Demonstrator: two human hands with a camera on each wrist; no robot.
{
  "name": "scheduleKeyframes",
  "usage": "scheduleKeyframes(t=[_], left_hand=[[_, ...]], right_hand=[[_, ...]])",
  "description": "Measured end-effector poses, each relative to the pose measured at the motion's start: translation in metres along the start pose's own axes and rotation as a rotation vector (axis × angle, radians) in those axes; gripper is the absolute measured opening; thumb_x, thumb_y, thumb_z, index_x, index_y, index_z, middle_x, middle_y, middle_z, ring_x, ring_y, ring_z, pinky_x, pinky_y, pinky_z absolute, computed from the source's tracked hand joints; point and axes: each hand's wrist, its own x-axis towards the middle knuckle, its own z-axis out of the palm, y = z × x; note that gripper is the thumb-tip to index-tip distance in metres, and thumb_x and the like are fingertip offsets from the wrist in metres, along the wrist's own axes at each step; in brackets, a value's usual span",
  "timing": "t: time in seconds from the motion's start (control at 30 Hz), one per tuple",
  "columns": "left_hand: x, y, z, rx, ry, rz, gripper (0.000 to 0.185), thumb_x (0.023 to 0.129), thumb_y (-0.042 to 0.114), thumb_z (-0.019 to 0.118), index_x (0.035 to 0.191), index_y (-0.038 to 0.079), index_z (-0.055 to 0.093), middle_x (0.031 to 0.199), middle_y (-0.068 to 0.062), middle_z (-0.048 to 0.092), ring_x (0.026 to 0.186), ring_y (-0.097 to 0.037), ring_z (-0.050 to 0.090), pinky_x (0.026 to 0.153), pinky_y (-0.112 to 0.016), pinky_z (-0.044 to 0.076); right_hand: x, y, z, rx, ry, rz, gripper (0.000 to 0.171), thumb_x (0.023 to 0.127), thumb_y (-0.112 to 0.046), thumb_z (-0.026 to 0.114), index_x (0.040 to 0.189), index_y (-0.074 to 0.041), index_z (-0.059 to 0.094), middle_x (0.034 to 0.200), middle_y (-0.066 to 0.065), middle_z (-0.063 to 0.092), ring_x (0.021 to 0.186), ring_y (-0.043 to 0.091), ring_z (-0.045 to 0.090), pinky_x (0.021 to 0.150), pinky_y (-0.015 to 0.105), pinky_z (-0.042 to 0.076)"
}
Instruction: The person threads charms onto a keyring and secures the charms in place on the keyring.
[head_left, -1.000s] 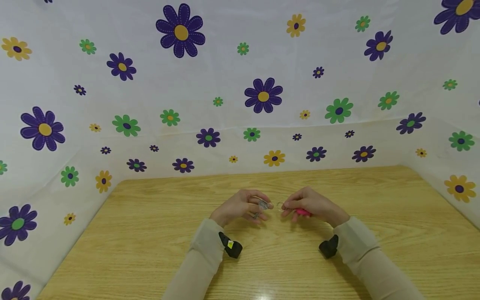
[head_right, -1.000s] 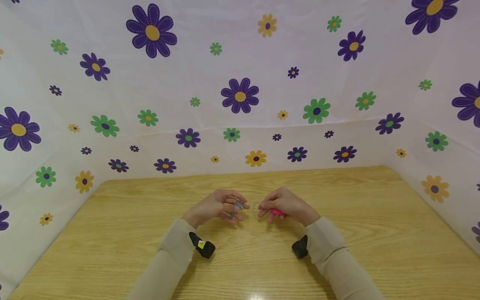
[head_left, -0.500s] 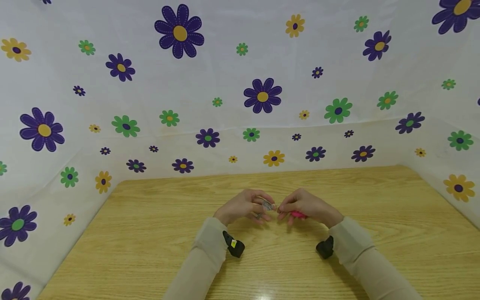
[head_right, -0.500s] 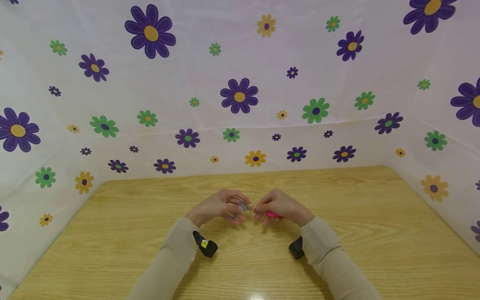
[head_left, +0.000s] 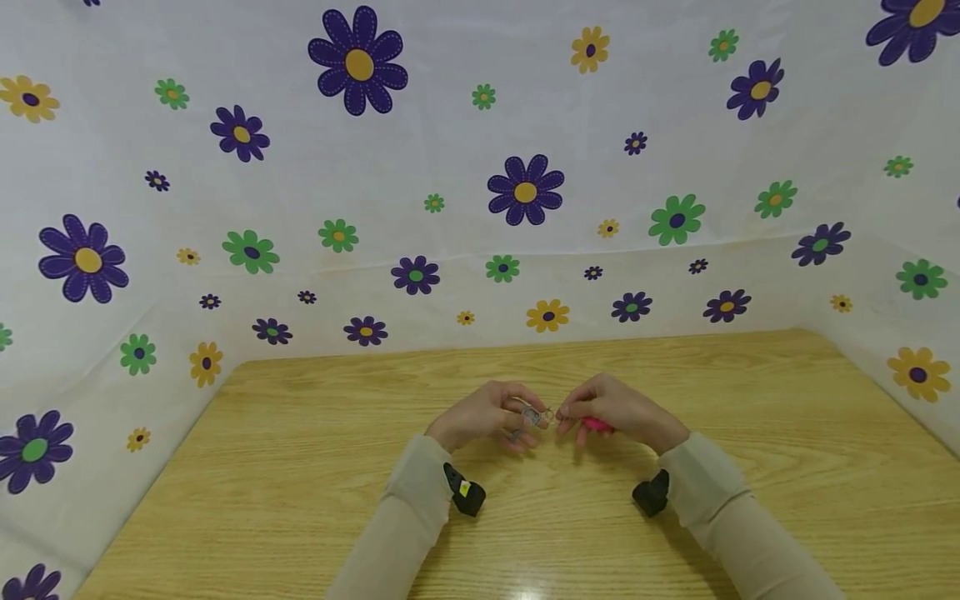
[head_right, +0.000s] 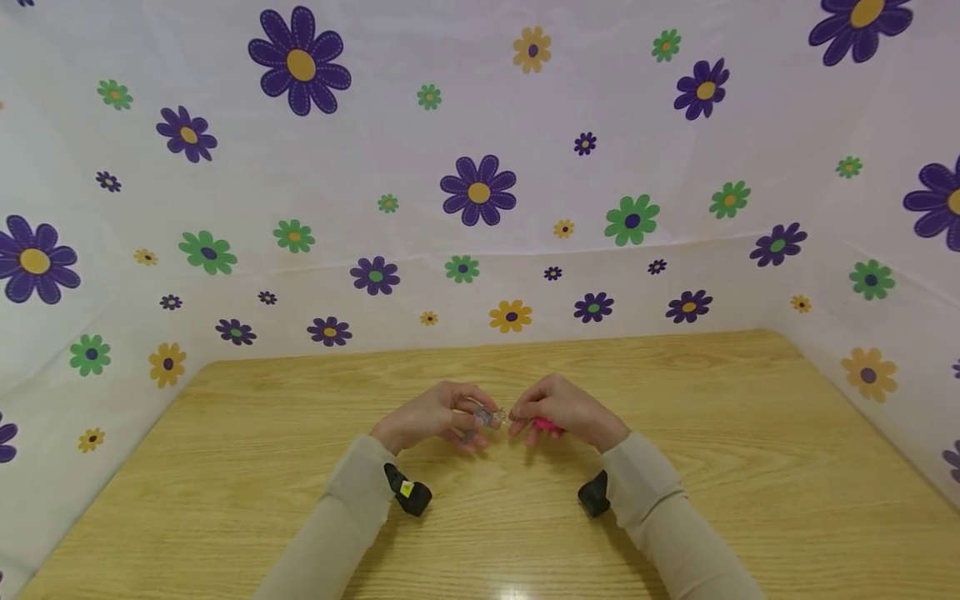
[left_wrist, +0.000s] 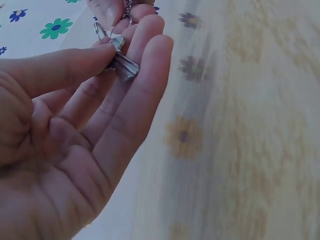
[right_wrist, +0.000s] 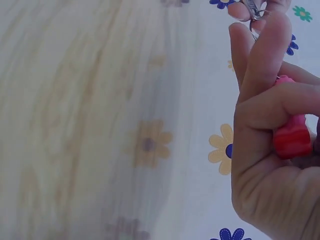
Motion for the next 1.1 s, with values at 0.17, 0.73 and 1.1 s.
scheduleKeyframes(t=[0.17, 0.73, 1.1], left_hand=[[0.001, -0.002, 0.002, -0.008, -0.047, -0.019, 0.025, 0.100, -0.006, 0.054, 0.123, -0.007, 0.062, 0.109, -0.022, 0.072, 0.079, -0.021, 0.073, 0.070, -0.038, 0.062], [0.002, -0.002, 0.004, 0.056, -0.054, -0.019, 0.021, 0.102, -0.001, 0.057, 0.121, -0.008, 0.064, 0.109, -0.018, 0.073, 0.080, -0.018, 0.072, 0.067, -0.033, 0.061], [0.000, 0.003, 0.002, 0.055, -0.061, 0.023, 0.024, 0.103, -0.001, 0.055, 0.123, -0.010, 0.063, 0.112, -0.020, 0.072, 0.087, -0.024, 0.072, 0.071, -0.037, 0.062]], right_hand=[[0.002, 0.000, 0.000, 0.041, 0.061, 0.004, 0.024, 0.104, -0.003, 0.053, 0.107, 0.015, 0.070, 0.090, 0.011, 0.075, 0.056, 0.006, 0.062, 0.045, 0.015, 0.036], [0.004, 0.002, 0.000, 0.162, 0.128, 0.018, 0.024, 0.104, -0.004, 0.053, 0.106, 0.017, 0.063, 0.072, 0.004, 0.062, 0.053, 0.003, 0.048, 0.044, 0.015, 0.035], [0.010, 0.002, 0.001, 0.264, 0.091, 0.008, 0.029, 0.102, -0.007, 0.050, 0.075, -0.005, 0.061, 0.064, -0.001, 0.053, 0.047, 0.004, 0.042, 0.042, 0.016, 0.030]])
